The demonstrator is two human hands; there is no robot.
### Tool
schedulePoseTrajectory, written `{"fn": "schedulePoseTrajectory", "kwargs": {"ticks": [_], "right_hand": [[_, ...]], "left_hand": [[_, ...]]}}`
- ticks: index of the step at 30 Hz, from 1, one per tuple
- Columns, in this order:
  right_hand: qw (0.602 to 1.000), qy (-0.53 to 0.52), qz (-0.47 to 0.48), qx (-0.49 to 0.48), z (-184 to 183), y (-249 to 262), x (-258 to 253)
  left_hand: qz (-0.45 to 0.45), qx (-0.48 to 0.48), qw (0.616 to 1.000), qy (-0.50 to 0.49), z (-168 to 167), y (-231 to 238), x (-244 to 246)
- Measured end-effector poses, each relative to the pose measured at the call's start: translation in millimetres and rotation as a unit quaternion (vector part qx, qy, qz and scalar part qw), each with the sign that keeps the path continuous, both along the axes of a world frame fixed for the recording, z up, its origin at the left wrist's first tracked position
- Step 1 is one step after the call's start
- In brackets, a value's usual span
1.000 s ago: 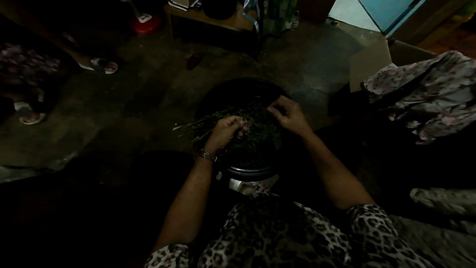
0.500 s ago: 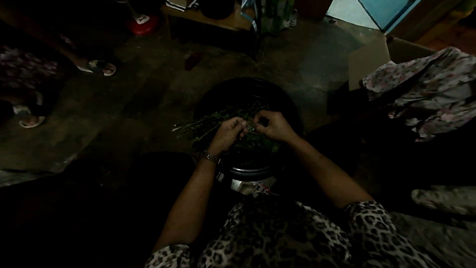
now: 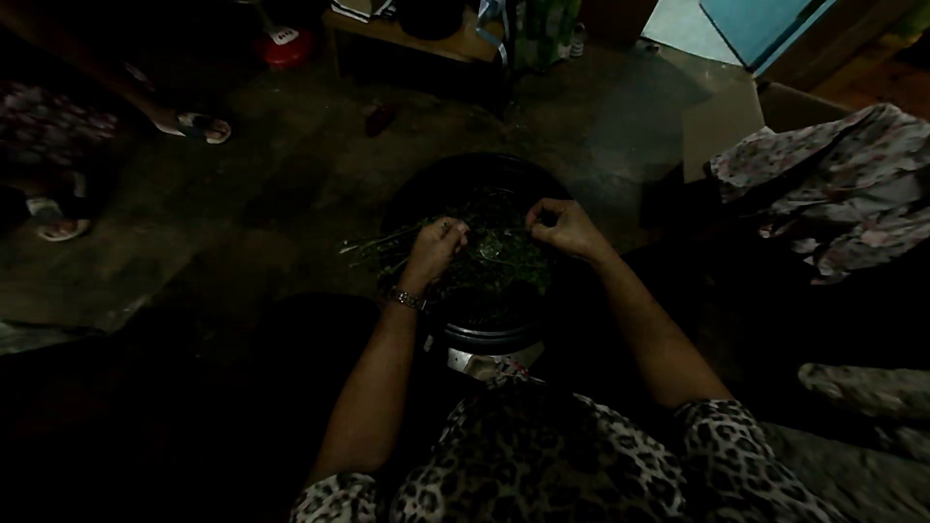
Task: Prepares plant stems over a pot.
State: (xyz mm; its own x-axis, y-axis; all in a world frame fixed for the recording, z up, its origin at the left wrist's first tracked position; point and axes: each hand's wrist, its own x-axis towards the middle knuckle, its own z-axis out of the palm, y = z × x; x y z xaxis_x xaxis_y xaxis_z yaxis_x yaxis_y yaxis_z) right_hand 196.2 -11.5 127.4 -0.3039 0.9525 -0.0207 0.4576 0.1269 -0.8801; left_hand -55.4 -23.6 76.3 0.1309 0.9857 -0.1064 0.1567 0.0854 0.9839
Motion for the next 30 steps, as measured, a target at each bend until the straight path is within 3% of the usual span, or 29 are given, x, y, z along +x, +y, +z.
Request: {"fn": "schedulePoseTrajectory", "kwargs": {"ticks": [5, 10, 18, 23, 30], "right_hand": [[1.000, -0.005, 0.001, -0.002, 3, 1, 6], [0.998, -0.016, -0.059, 0.000, 11, 7, 24], [0.996, 0.004, -0.025, 0.084, -12, 14, 19], [0.994, 0.068, 0.036, 0.078, -13, 8, 9], [0.994, 0.070, 0.061, 0.054, -15, 1, -2]], "left_hand": [[0.031, 0.004, 1.000, -0.003, 2, -2, -1], [0.068, -0.008, 0.997, -0.021, 11, 2, -15], [-0.050, -0.015, 0.996, -0.071, 15, -12, -6], [-0.099, -0.008, 0.995, -0.029, 8, -16, -4], [-0.131, -0.022, 0.988, -0.076, 5, -17, 1]]}}
